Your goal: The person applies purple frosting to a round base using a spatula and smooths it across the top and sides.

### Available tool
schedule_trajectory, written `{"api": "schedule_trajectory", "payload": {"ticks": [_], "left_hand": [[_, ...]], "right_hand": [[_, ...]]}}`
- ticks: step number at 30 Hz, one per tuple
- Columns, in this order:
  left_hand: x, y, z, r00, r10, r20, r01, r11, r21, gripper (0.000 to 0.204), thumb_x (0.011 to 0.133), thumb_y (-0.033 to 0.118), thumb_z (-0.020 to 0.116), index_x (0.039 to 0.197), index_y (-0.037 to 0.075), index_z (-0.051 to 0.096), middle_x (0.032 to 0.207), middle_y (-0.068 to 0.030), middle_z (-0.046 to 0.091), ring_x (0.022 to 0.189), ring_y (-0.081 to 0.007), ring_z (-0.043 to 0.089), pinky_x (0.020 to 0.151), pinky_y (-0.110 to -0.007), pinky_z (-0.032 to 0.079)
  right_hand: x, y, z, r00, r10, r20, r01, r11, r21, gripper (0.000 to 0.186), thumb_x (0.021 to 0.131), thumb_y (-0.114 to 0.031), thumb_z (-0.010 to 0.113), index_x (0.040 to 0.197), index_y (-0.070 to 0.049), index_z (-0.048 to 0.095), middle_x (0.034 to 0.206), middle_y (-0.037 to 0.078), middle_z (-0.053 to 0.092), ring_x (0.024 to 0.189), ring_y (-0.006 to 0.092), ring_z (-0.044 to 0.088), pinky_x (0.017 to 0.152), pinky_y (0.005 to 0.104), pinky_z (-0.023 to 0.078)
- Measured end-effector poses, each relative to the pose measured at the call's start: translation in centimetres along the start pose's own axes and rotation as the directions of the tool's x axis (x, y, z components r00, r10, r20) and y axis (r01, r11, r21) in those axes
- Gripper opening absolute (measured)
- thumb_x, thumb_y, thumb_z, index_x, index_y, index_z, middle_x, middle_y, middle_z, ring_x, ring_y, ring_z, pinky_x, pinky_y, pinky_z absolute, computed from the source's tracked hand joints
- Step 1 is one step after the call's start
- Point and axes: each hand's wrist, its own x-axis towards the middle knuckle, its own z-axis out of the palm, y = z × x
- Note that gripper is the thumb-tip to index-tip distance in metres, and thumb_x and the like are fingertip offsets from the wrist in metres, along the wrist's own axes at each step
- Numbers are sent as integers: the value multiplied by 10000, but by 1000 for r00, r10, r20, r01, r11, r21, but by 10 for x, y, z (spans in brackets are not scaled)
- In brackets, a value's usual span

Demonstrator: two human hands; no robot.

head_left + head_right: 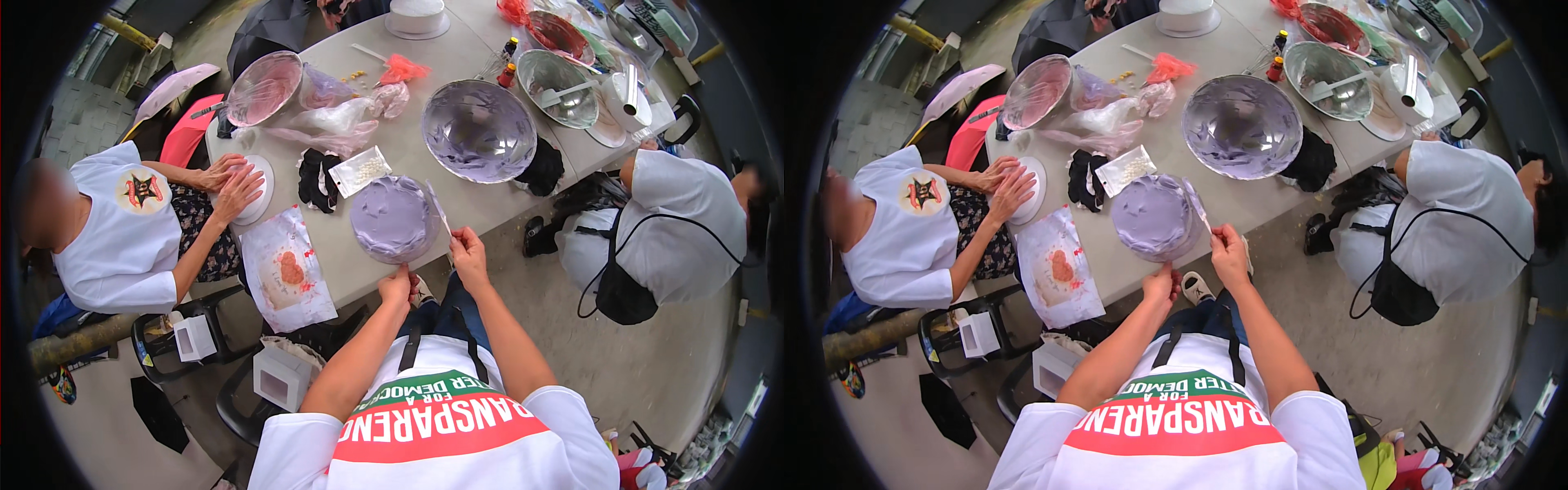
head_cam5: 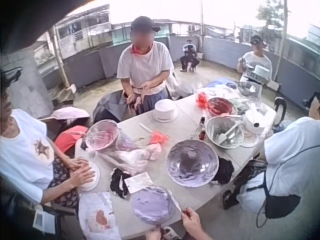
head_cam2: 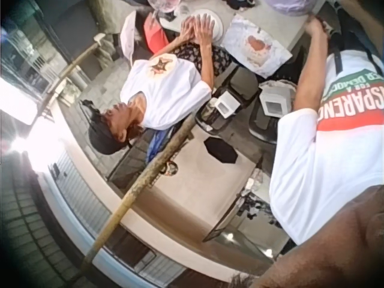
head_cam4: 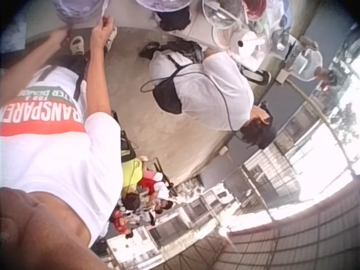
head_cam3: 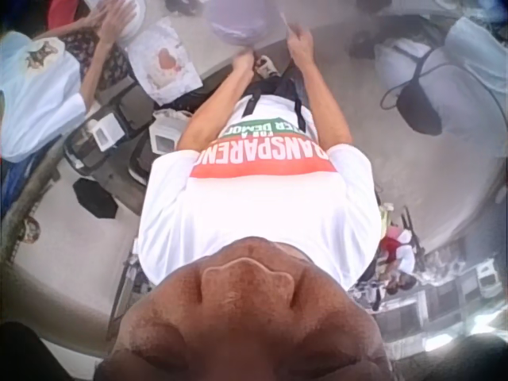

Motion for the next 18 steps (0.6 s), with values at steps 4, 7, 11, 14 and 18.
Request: {"api": "schedule_trajectory", "payload": {"ticks": [4, 7, 11, 14, 18], "left_hand": [[3, -3, 0, 1000, 29, 7, -29, 999, -37, 414, 978, 377, 613, 709, 61, 598, 638, -59, 631, 442, -128, 513, 388, -268, 327], [6, -5, -2, 1000, 4, 17, -4, 1000, -13, 390, 978, 411, 600, 788, 72, 630, 680, -43, 640, 473, -117, 486, 426, -264, 346], [7, -7, -2, 1000, 0, 29, 1, 1000, -27, 390, 980, 409, 598, 789, 70, 629, 681, -42, 640, 478, -118, 495, 425, -266, 346], [6, -5, -4, 1000, 25, 11, -25, 998, -56, 398, 980, 372, 610, 746, 50, 596, 655, -64, 630, 429, -140, 509, 385, -270, 342], [5, -7, -12, 999, 47, -3, -47, 998, -41, 393, 978, 361, 610, 739, 49, 609, 658, -65, 635, 437, -139, 510, 392, -274, 345]], "right_hand": [[9, 13, 0, 998, 22, 50, -21, 999, -32, 56, 965, -25, 549, 965, -26, 606, 786, -43, 533, 691, 42, 466, 599, 224, 392], [9, 10, -13, 1000, -11, -19, 3, 921, -388, 68, 914, -27, 574, 962, -48, 618, 742, 90, 579, 691, 171, 547, 648, 334, 456], [1, -24, -29, 929, -365, 67, 309, 660, -685, 93, 878, -32, 585, 956, -59, 627, 809, 177, 620, 777, 342, 614, 719, 443, 489], [-10, -62, -36, 956, -274, 103, 230, 482, -846, 76, 861, -52, 595, 928, -50, 631, 870, 198, 651, 889, 421, 606, 762, 493, 487], [-18, -88, -40, 979, -205, -1, 139, 665, -734, 84, 867, -24, 583, 926, -42, 639, 843, 185, 651, 817, 372, 626, 729, 439, 500]]}}
